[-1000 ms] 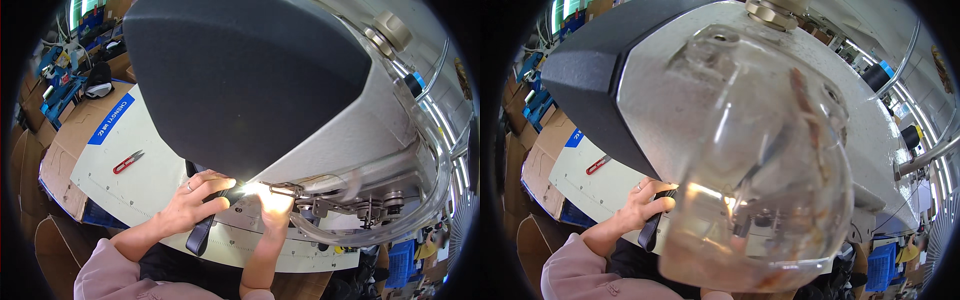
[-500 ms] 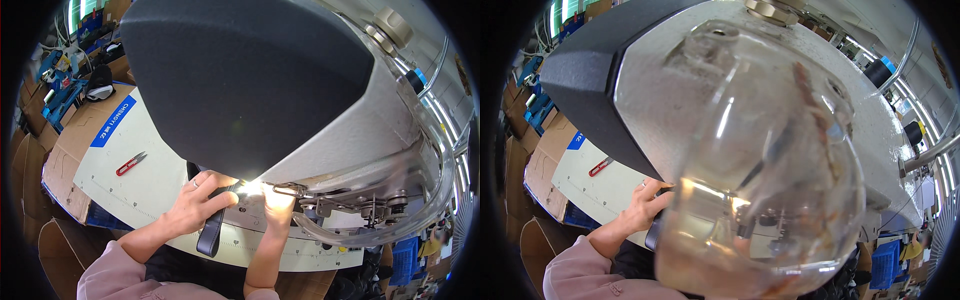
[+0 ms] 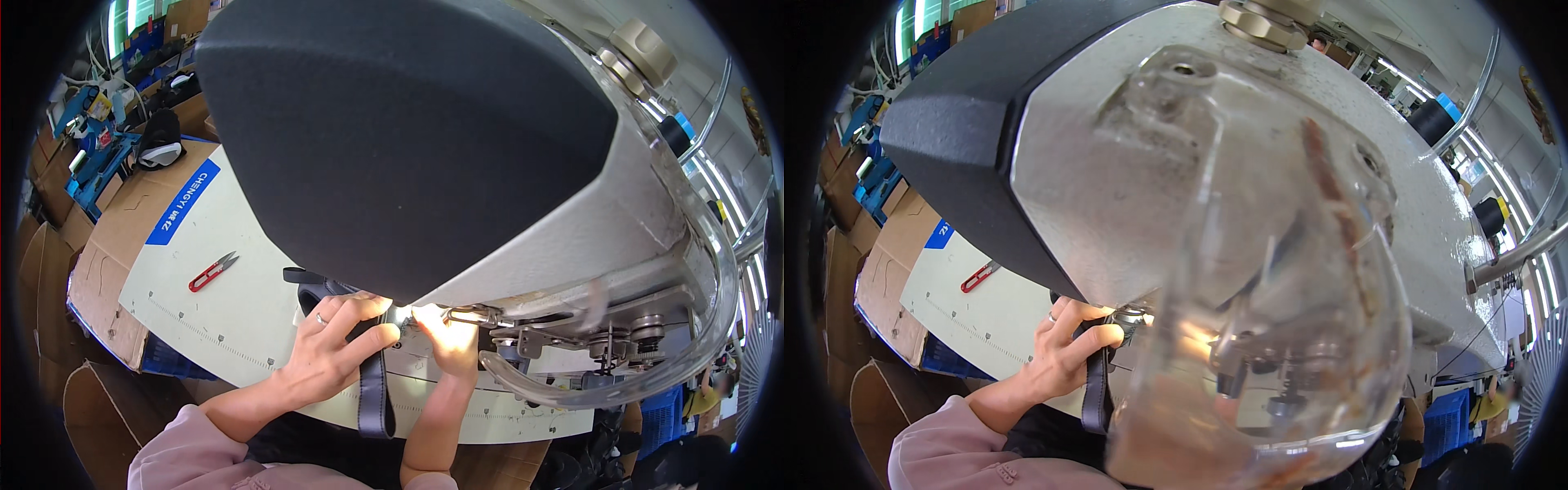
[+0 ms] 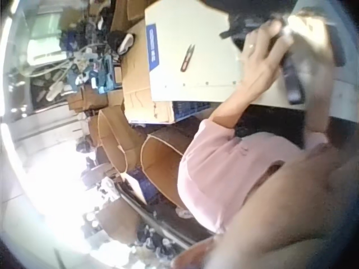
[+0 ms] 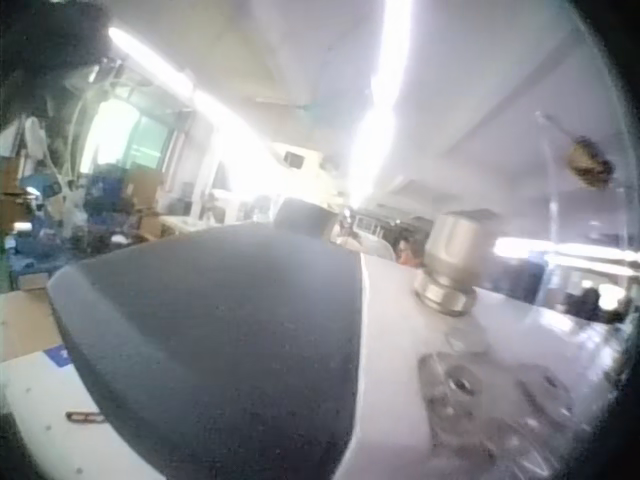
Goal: The person stitches shoe upper components using a sewing machine, trims threads with snips, and sews additional pieces onto the shoe.
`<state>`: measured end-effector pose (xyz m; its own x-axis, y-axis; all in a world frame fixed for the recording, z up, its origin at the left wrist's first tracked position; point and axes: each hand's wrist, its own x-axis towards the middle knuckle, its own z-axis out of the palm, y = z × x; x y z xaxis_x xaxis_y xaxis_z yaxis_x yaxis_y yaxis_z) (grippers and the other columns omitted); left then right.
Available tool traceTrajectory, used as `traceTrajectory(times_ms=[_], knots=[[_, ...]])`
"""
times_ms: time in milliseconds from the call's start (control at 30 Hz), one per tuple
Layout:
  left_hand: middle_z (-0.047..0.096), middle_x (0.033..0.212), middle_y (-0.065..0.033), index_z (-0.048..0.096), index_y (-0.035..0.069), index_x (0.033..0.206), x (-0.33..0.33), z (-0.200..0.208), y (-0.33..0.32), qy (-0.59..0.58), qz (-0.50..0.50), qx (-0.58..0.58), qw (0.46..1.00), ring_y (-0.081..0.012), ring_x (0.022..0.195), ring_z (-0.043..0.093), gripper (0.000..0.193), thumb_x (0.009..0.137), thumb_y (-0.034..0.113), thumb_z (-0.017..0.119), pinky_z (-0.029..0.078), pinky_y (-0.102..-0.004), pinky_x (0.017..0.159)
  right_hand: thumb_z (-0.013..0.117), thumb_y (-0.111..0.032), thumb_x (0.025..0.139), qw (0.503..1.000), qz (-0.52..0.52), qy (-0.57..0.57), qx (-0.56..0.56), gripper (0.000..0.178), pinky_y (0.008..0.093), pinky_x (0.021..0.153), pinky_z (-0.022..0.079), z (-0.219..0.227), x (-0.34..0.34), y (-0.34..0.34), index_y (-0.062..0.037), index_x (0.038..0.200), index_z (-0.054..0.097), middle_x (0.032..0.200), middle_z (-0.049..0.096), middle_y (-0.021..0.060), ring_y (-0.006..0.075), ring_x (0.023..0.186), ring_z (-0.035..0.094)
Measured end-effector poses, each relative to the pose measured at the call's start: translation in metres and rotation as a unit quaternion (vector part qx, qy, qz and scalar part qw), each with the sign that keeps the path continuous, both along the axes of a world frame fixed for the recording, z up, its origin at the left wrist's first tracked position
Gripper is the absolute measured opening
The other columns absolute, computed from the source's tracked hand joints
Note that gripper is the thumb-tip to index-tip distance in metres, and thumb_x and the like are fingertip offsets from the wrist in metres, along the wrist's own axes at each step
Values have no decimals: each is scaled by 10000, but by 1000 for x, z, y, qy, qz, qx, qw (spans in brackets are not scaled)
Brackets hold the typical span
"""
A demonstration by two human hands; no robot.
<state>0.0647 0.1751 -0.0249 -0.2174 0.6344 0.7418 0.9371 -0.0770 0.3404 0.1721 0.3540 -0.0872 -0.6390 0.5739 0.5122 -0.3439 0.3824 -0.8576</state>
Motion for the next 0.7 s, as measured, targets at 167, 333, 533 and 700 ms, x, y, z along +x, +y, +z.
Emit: traceTrajectory(times_ms=[167, 333, 533, 700], knots=[[557, 1040, -102, 635, 91, 975, -1, 4, 3, -13, 8, -14, 1000, -266, 893, 553, 365, 629, -25, 643, 466, -367, 760, 656, -11, 798, 999, 22, -45, -15, 78, 291, 627, 494, -5, 2, 12, 47, 829, 698, 760, 697, 83, 155, 670, 633], [549, 1011, -104, 637, 83, 986, 3, 8, 6, -16, 19, -4, 1000, -258, 854, 544, 381, 623, -31, 643, 454, -354, 729, 653, -17, 809, 999, 12, -45, -14, 81, 295, 631, 498, -6, 1, 7, 48, 822, 699, 761, 704, 84, 157, 675, 639], [515, 1004, -117, 644, 103, 991, 1, 8, 9, -16, 15, 0, 1000, -278, 835, 538, 443, 584, -72, 649, 454, -355, 703, 655, 1, 800, 997, 10, -9, -77, 45, 289, 611, 484, -23, 0, 15, 30, 775, 677, 724, 677, 65, 150, 642, 618], [509, 994, -122, 643, 108, 983, 6, 10, 9, -69, 18, -10, 997, -286, 842, 536, 451, 572, -79, 652, 459, -358, 707, 664, 21, 776, 997, -47, -10, -61, 54, 284, 594, 469, -28, -1, 17, 5, 743, 624, 701, 633, 40, 139, 625, 591]])
